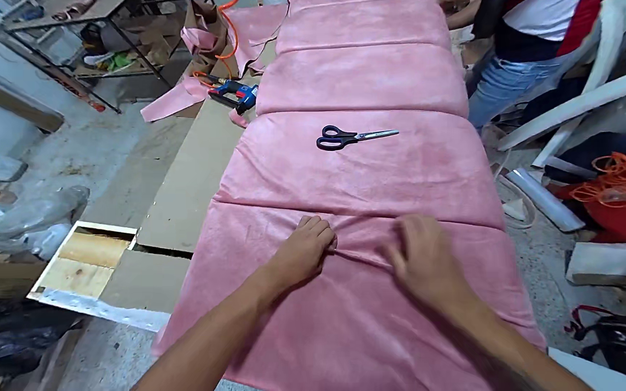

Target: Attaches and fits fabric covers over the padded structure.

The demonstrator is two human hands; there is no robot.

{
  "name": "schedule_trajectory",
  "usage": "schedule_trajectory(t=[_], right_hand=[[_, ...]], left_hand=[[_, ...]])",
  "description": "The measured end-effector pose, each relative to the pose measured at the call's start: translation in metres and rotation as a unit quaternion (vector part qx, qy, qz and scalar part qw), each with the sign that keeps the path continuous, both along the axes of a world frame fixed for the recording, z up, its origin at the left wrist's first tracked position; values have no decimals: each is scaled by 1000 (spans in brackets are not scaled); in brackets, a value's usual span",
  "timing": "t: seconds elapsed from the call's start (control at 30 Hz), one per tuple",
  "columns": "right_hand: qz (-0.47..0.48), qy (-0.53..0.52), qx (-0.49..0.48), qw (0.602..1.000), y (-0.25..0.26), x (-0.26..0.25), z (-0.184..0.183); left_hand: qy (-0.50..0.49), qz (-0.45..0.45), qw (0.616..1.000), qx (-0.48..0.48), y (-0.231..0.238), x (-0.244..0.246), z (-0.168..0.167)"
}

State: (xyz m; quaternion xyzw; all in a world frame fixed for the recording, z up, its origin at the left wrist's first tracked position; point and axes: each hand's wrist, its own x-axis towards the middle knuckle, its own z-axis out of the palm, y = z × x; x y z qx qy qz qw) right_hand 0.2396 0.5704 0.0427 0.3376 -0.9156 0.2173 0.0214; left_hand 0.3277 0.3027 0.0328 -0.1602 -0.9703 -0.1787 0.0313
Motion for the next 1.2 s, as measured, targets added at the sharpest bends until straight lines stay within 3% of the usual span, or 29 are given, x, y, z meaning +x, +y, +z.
schedule_trajectory(t=[0.1,0.17,0.3,0.37,0.43,0.57,0.67,0.7,0.77,0.83,0.93,1.03,1.13,1.2], right_hand=[[-41,16,27,999,6,-21,-8],[-20,9,29,999,-20,-12,-14],[31,-50,71,996,-109,10,-6],[52,-66,95,992,-162,25,2],[85,-82,91,989,-213,44,11],[174,-121,16,977,-329,93,0],[275,-265,-125,916,-373,94,18],[290,-281,-145,903,-362,92,37],[244,-175,-135,944,-305,87,61],[132,-27,-77,988,-228,75,53],[-1,8,14,1000,-119,62,15],[-54,41,-26,997,-106,63,-8],[-63,60,-6,996,-118,61,-15],[-44,44,0,998,-116,61,-15]], left_hand=[[3,65,996,64,-10,14,4],[9,189,979,73,-35,46,10],[5,476,879,23,-120,174,7],[-26,565,819,92,-145,244,7],[-80,588,771,232,-147,297,-3],[-72,455,718,522,-125,358,-54],[-79,488,676,547,-126,362,-51],[-117,521,659,530,-126,362,-38],[-224,550,633,496,-131,362,-15],[-272,534,624,501,-146,372,-7],[-263,501,614,551,-167,390,-14],[-252,407,585,655,-179,391,-30],[-202,324,493,782,-162,378,-21],[-179,393,440,788,-143,364,-5]])
